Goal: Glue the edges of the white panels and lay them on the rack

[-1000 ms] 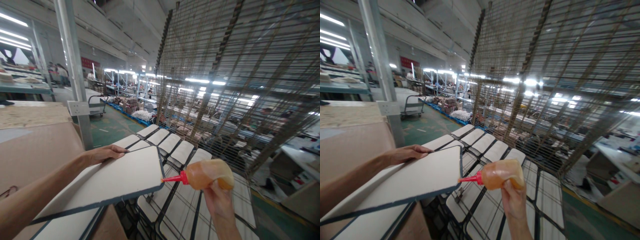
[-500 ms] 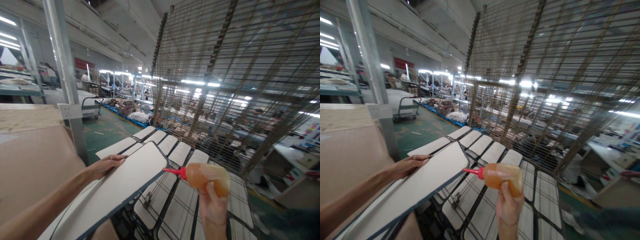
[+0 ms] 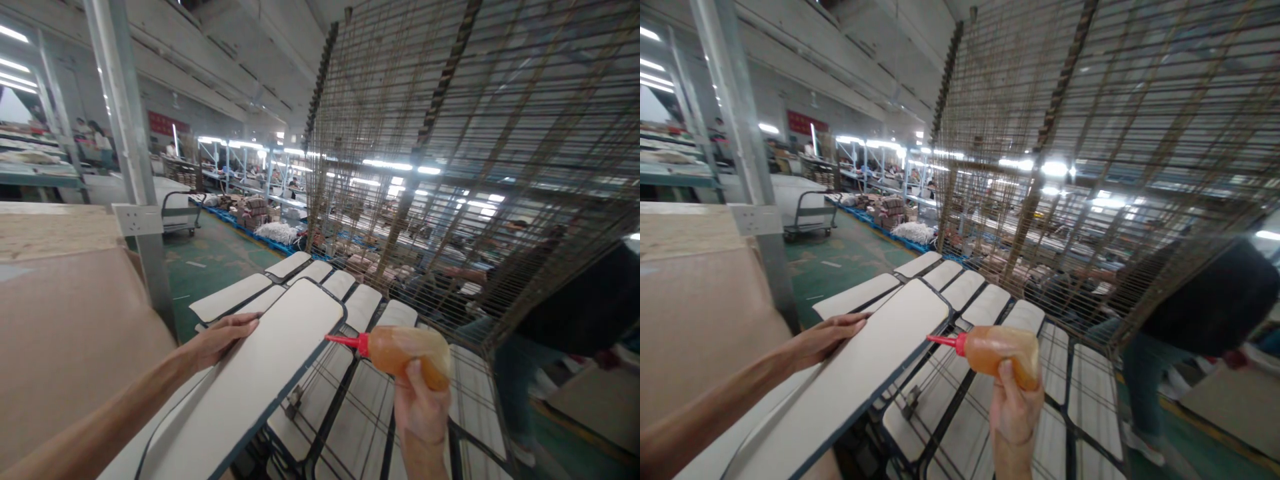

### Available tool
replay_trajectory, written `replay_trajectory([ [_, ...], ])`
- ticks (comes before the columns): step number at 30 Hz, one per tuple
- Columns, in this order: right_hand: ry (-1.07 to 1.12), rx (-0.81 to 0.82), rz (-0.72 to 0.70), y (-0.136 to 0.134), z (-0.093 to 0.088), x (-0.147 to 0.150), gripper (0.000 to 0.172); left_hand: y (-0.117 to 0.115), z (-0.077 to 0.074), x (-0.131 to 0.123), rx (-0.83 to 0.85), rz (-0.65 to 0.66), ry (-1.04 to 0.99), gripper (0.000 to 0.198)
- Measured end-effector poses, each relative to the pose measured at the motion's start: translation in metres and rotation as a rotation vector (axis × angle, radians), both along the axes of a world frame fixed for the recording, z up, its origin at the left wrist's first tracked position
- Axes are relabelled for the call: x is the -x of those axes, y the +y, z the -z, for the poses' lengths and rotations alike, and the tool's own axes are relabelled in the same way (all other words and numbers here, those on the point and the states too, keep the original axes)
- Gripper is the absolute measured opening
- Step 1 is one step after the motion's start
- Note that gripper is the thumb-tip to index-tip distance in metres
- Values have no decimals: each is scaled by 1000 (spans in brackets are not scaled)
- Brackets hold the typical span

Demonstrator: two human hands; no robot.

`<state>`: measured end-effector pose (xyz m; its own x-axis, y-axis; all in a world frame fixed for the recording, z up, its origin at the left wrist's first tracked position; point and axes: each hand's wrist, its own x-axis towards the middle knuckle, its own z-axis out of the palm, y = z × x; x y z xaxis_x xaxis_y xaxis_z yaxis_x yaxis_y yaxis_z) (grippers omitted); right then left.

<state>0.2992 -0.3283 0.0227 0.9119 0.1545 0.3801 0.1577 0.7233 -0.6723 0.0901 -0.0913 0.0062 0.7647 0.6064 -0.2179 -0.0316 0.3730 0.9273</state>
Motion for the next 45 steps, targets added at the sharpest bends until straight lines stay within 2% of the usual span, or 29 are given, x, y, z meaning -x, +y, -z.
replay_trajectory([
  [5,21,-2,-34,2,-1,2,33,-1,2,1,2,-15,-4,57],
  [10,30,6,-45,5,0,3,41,-7,-4,2,-2,9,-19,57],
  [16,-4,76,-48,5,3,8,37,-12,-12,2,9,-31,2,57],
  [30,10,87,-101,6,9,19,35,-14,-18,4,6,-93,5,66],
  [36,43,74,-177,7,7,26,33,-13,-22,5,-6,-49,-58,58],
  [45,40,99,-194,7,7,34,35,-5,-18,4,14,-45,-63,46],
])
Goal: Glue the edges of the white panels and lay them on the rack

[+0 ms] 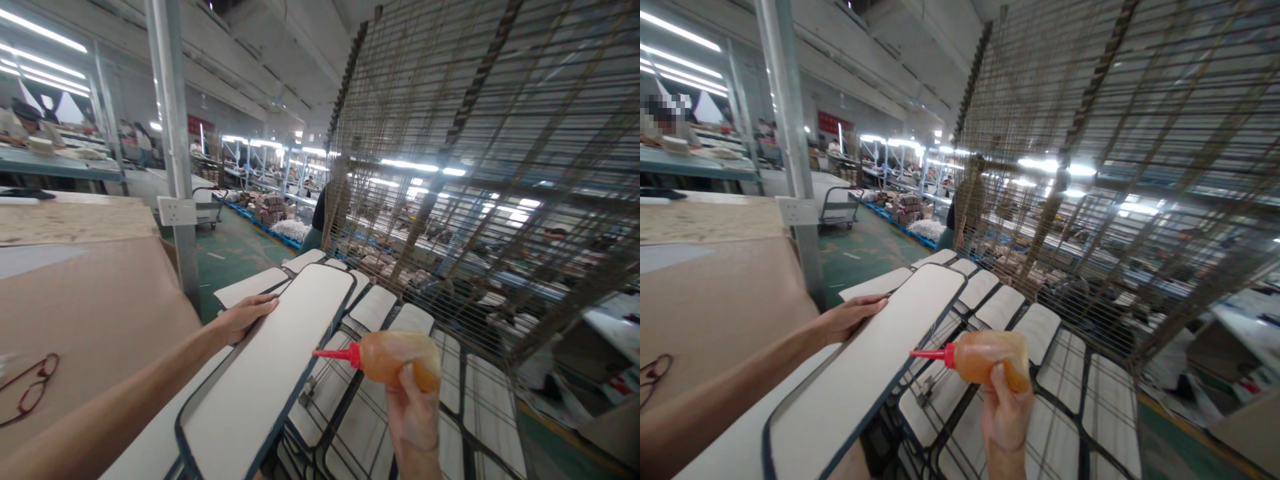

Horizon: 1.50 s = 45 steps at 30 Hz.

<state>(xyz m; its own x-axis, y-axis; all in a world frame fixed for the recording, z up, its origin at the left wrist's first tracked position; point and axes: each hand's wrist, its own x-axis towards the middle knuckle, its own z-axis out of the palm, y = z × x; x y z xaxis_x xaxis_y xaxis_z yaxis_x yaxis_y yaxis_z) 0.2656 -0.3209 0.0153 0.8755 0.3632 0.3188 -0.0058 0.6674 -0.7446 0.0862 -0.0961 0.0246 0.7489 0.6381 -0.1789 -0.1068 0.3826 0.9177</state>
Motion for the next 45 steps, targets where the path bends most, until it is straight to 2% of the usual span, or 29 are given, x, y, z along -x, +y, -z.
replay_trajectory([
  [5,19,-22,-51,0,0,5,39,5,-4,-4,0,-25,13,39],
  [10,20,-24,-75,0,1,10,35,11,-9,-9,-19,-65,15,29],
  [18,2,13,-88,-3,7,13,44,18,-20,-13,-19,-76,21,31],
  [25,54,23,-81,-4,10,16,44,24,-20,-17,-4,-87,14,41],
  [34,103,59,-111,-5,15,22,45,26,-28,-17,16,-169,64,32],
  [45,98,81,-156,-6,20,31,49,39,-24,-15,38,-265,90,28],
])
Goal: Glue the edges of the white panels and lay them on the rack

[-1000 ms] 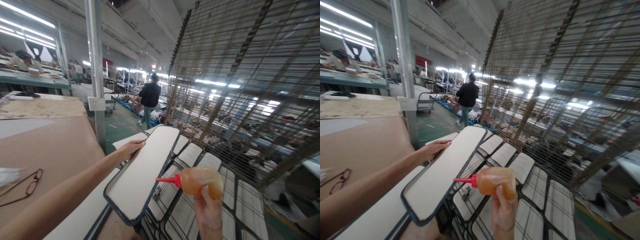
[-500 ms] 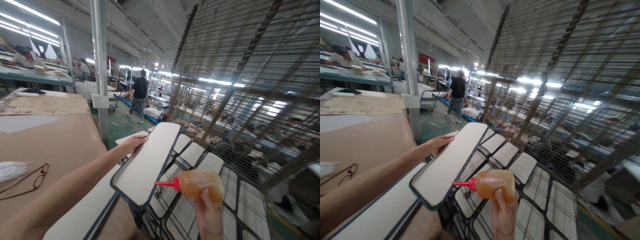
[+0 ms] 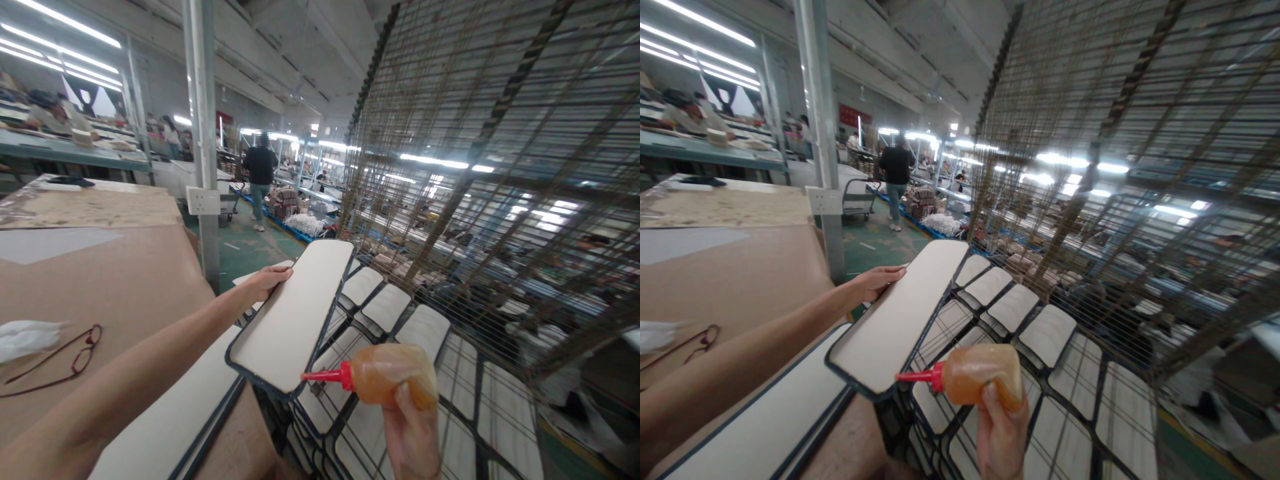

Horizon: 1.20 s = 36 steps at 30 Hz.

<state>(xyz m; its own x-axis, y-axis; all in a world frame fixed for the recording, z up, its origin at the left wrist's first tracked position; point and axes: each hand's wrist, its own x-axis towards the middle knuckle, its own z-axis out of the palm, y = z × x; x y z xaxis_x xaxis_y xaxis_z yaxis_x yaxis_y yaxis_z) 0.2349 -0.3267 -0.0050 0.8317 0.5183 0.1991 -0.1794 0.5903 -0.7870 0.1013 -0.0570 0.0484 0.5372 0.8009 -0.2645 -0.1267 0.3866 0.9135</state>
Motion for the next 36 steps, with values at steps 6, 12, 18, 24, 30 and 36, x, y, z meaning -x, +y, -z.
replay_trajectory([
  [6,66,11,-26,1,3,8,46,2,-2,0,-3,-87,-18,29],
  [12,266,-14,-42,11,-14,12,48,7,5,-7,-40,-240,-65,17],
  [18,89,-126,97,36,-42,-11,34,7,13,-12,-71,-279,-77,20],
  [24,-141,-160,218,57,-55,-32,35,-15,16,-19,-111,-59,-85,28],
  [30,-206,-140,333,64,-59,-60,47,-37,11,-27,-104,243,-86,34],
  [36,-159,-53,388,29,-26,-51,52,-39,9,-40,-94,485,-204,48],
])
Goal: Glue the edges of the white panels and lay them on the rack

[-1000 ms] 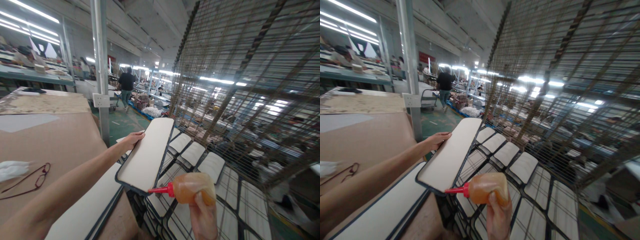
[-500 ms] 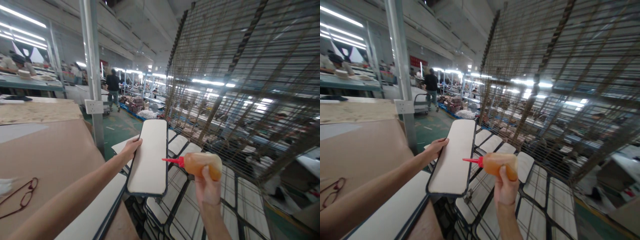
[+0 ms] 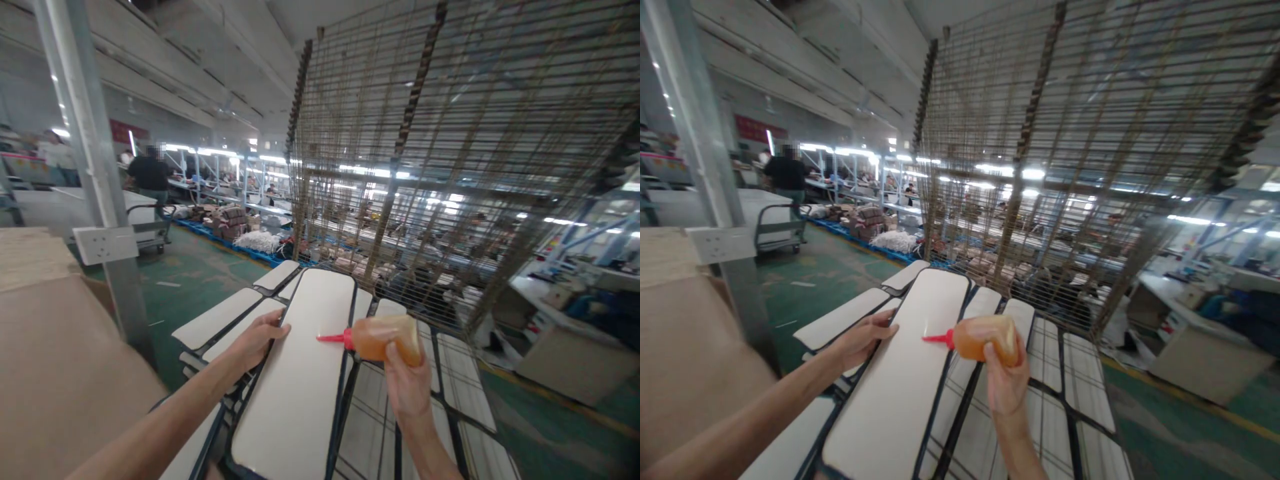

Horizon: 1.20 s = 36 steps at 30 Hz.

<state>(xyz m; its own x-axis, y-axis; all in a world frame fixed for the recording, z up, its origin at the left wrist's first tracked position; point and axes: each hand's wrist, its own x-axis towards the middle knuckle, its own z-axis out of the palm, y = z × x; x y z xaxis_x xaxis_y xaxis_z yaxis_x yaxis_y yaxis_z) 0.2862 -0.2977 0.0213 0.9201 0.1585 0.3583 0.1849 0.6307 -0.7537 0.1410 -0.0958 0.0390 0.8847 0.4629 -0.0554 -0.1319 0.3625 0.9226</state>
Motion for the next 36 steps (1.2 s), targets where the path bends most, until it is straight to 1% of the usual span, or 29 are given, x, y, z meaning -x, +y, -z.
replay_trajectory([
  [2,25,63,-34,-17,20,13,55,5,4,-9,14,-30,28,49],
  [4,21,120,-95,-33,35,23,56,8,7,-18,1,-22,32,51],
  [5,11,141,-107,-38,38,24,57,8,8,-21,-16,-3,25,52],
  [6,0,150,-93,-42,36,22,57,6,8,-24,-37,23,15,52],
  [7,-10,142,-54,-45,31,17,57,3,7,-26,-60,53,7,53],
  [8,-18,120,6,-47,21,9,55,-2,6,-28,-83,91,-2,52],
  [11,-35,-43,191,-50,-16,-24,50,-24,-1,-31,-143,242,-47,50],
  [13,-46,-72,213,-55,-33,-41,52,-40,-6,-34,-165,310,-74,46],
  [14,-46,-75,211,-59,-36,-45,53,-47,-8,-36,-169,315,-75,45],
  [15,-44,-66,200,-64,-34,-45,53,-52,-9,-39,-167,303,-68,44],
  [16,-38,-51,188,-71,-27,-43,53,-57,-10,-42,-160,283,-54,44],
  [19,-27,56,113,-93,8,-25,50,-65,-8,-54,-138,230,-25,47],
  [20,-34,101,69,-101,19,-20,51,-67,-7,-58,-137,220,-22,48],
  [21,-42,132,47,-107,27,-17,52,-70,-5,-62,-139,213,-21,48],
  [22,-49,144,49,-113,31,-17,54,-73,-4,-65,-144,211,-20,48],
  [23,-55,137,79,-117,29,-21,56,-78,-4,-67,-149,215,-15,48],
  [24,-59,114,132,-120,23,-28,58,-83,-4,-70,-152,226,-7,47],
  [26,-63,43,263,-124,3,-50,61,-99,-7,-73,-155,246,16,45],
  [28,-85,15,311,-128,-16,-73,59,-116,-11,-77,-151,262,40,41],
  [29,-90,13,320,-131,-21,-81,58,-125,-13,-79,-149,277,40,41],
  [30,-94,17,322,-134,-22,-85,56,-132,-14,-81,-151,299,31,42],
  [31,-94,24,320,-138,-18,-84,55,-138,-15,-84,-154,323,16,45],
  [33,-88,55,275,-148,2,-73,54,-145,-14,-91,-161,354,-7,52],
  [34,-85,78,231,-154,15,-64,55,-146,-13,-95,-163,349,-5,55],
  [35,-85,116,154,-160,27,-55,56,-146,-11,-98,-163,340,2,57],
  [36,-81,141,103,-167,37,-48,59,-145,-10,-102,-164,329,10,58],
])
